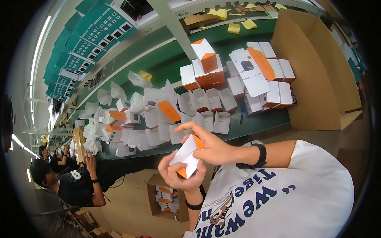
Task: The person assembles product packaging by picking up a box, inserting a manual and a speaker wrapped in a white bag, and closing the box before placing it into a larger cardboard container.
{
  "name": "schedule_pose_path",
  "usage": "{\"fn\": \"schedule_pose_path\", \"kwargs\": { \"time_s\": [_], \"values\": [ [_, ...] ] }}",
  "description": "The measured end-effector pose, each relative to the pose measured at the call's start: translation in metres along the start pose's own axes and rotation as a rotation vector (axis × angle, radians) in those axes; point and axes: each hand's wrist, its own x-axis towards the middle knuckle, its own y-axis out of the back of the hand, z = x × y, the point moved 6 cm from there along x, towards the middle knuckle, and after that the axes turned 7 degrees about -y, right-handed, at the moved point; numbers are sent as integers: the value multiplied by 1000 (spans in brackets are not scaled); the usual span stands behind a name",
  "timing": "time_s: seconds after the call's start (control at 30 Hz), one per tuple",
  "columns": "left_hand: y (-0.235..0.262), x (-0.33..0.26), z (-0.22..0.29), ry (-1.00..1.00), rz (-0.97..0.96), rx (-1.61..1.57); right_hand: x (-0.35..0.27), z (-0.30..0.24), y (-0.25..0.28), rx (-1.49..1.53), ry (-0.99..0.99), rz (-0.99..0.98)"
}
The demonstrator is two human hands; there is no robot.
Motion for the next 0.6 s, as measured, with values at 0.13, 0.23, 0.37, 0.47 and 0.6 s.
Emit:
{"fn": "schedule_pose_path", "kwargs": {
  "time_s": [0.13, 0.23, 0.37, 0.47, 0.6],
  "values": [
    [-4, 3, -9, 92, 71, -106, -5, -7, 9, 80, 82, -24],
    [-11, 2, -7, 65, 24, -134, -14, -6, 13, -106, 8, -62],
    [-24, -2, -4, 21, 1, -221, -24, -3, 20, -153, 118, -29],
    [-29, 7, 5, 17, -33, -193, -33, -6, 29, -210, 219, 9],
    [-36, -3, -12, 308, 134, -220, -49, -25, 53, -516, 232, 89]
  ]
}}
